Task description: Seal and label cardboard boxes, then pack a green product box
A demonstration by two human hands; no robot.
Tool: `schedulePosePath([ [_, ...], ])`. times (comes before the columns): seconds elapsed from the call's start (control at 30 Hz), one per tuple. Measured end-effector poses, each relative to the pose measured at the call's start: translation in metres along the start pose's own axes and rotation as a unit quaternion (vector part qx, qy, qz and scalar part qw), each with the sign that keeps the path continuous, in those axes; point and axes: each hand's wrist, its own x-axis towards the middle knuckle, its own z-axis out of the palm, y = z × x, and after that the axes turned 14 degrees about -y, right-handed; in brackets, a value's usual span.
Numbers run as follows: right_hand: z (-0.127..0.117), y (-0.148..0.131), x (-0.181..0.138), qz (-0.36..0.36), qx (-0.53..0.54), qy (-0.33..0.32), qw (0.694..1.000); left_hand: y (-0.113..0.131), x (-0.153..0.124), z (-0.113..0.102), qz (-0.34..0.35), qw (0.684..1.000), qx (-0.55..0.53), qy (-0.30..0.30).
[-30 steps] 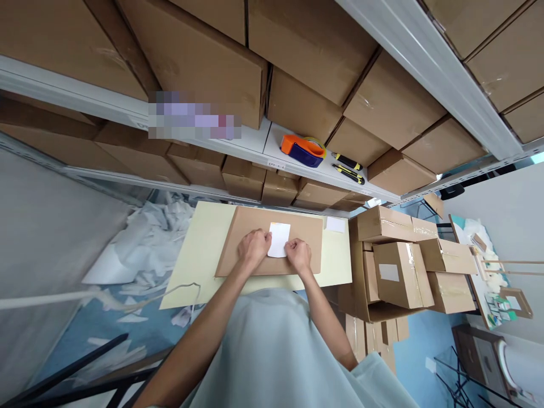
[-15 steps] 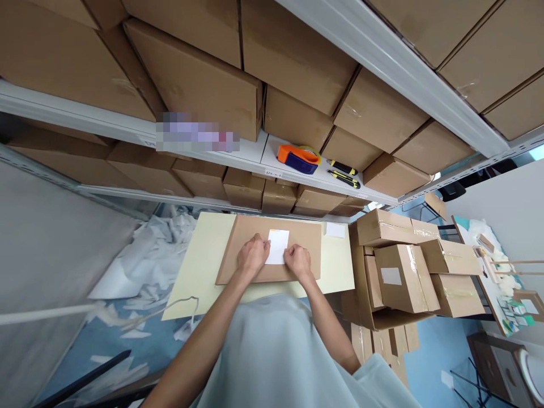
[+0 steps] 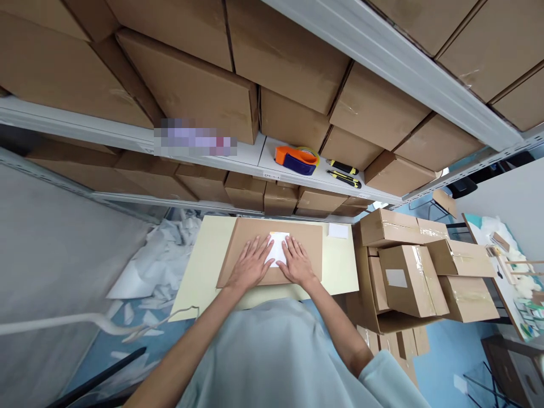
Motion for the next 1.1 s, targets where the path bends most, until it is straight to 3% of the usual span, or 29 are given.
schedulePosePath([
  [0.13, 0.0, 0.017, -0.009, -0.004, -0.007, -0.011, 1.0, -0.024, -0.015, 0.0, 0.019, 1.0, 0.022, -0.005],
  [0.27, -0.007, 0.019, -0.011, -0.004, -0.012, -0.016, 1.0, -0.03, -0.017, -0.012, 0.031, 0.999, 0.04, -0.019],
  [0.5, -0.017, 0.001, 0.016, 0.03, -0.007, -0.02, 0.999, 0.009, 0.026, -0.026, -0.055, 0.996, 0.04, -0.063],
  [0.67, -0.014, -0.012, 0.033, 0.066, 0.026, -0.005, 0.997, 0.03, 0.046, -0.025, -0.12, 0.992, 0.0, -0.037],
  [0.8, -0.012, -0.014, 0.024, 0.072, 0.025, -0.006, 0.997, 0.018, 0.034, -0.026, -0.085, 0.996, -0.002, -0.04],
  [0.93, -0.008, -0.004, 0.0, 0.01, 0.01, -0.012, 1.0, 0.002, 0.004, -0.018, 0.003, 0.998, 0.017, -0.054],
  [1.1, -0.005, 0.009, -0.014, -0.031, -0.003, -0.032, 0.999, 0.008, -0.016, -0.005, 0.038, 0.998, 0.028, -0.041],
])
